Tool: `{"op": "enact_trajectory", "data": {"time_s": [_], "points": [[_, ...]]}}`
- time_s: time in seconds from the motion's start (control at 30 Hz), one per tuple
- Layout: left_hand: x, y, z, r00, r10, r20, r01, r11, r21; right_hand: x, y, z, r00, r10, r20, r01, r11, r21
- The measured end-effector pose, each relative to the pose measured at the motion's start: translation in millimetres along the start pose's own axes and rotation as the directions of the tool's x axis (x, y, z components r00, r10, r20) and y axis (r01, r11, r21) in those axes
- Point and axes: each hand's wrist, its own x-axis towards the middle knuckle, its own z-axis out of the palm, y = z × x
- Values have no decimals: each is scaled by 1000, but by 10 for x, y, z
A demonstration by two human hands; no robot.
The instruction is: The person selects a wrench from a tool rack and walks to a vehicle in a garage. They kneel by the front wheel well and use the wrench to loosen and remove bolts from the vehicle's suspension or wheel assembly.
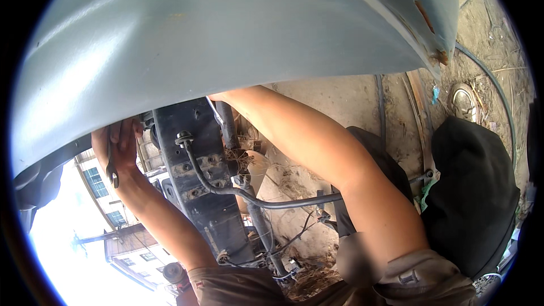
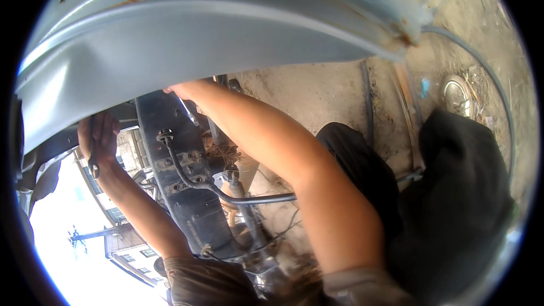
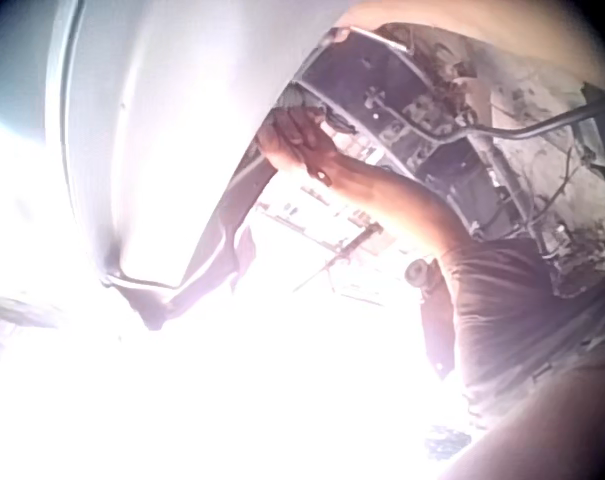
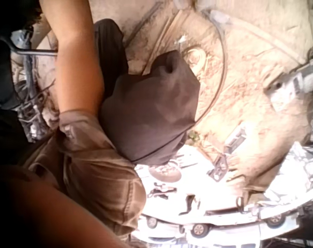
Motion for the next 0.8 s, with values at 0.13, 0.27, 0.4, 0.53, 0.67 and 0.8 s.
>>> {"op": "enact_trajectory", "data": {"time_s": [0.13, 0.27, 0.4, 0.53, 0.67, 0.8], "points": [[4, 4, 4, 999, -8, 52, 9, 1000, -7, -19, -31, -13, 1000, 0, -1, 0, 1000, -13], [-18, 0, -10, 999, 20, 41, -20, 1000, 21, -42, -18, 2, 1000, 9, -1, -9, 1000, -9], [-21, 8, 14, 1000, 12, -1, -12, 1000, 24, -21, -45, -1, 1000, 12, 4, -12, 1000, -7], [-36, -12, 50, 999, 20, -45, -18, 999, 50, -5, -93, -7, 1000, 6, 1, -6, 1000, -6], [-54, -8, 4, 999, 24, -47, -22, 999, 45, -6, -115, -3, 1000, 4, 2, -4, 1000, 8], [-18, -1, 75, 996, 32, -80, -30, 999, 25, 34, -171, -12, 1000, -6, 10, 6, 1000, 12]]}}
